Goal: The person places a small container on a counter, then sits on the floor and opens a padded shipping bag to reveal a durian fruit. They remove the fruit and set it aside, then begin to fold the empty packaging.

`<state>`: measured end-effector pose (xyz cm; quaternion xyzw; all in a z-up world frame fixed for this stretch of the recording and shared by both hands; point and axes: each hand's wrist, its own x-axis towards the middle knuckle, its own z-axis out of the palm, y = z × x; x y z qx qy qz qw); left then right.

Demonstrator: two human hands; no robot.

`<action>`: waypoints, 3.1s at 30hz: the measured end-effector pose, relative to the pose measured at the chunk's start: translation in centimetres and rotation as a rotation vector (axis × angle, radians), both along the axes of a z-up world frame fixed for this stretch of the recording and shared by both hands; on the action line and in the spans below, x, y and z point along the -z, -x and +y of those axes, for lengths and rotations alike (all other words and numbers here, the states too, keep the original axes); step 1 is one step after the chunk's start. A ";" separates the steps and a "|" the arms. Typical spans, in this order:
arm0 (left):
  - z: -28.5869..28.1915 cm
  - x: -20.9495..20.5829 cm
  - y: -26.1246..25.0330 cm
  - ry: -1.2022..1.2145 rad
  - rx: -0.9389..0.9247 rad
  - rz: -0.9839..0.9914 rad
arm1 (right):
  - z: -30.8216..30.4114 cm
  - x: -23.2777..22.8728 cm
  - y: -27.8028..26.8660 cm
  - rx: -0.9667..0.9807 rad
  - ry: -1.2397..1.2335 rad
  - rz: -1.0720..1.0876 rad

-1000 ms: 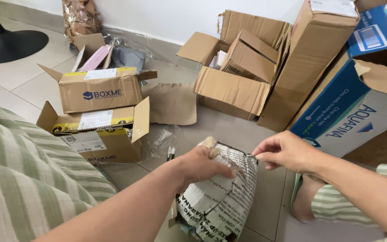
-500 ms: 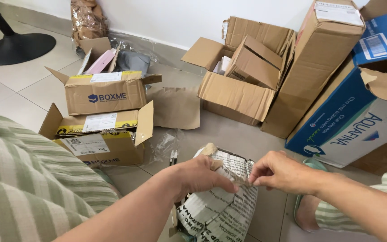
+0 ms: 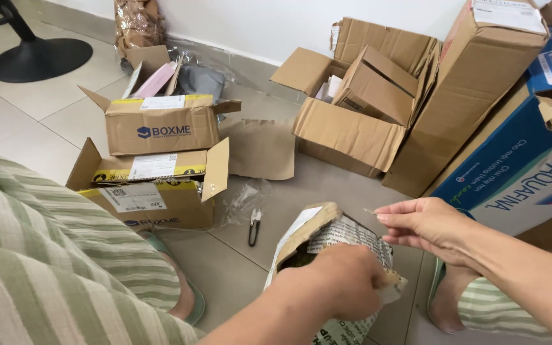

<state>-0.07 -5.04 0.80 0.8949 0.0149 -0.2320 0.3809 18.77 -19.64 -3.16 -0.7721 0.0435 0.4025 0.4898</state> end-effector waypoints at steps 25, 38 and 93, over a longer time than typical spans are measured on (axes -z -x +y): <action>-1.8 1.6 -0.9 -0.059 0.023 -0.132 | 0.3 7.0 -2.8 -0.174 0.766 -0.826; -0.5 0.0 -0.5 0.123 0.002 -0.035 | 1.6 7.7 0.3 -0.305 0.697 -0.800; 5.7 6.8 -9.0 -0.323 -0.068 -0.083 | 2.1 18.1 -7.6 0.394 -0.035 0.446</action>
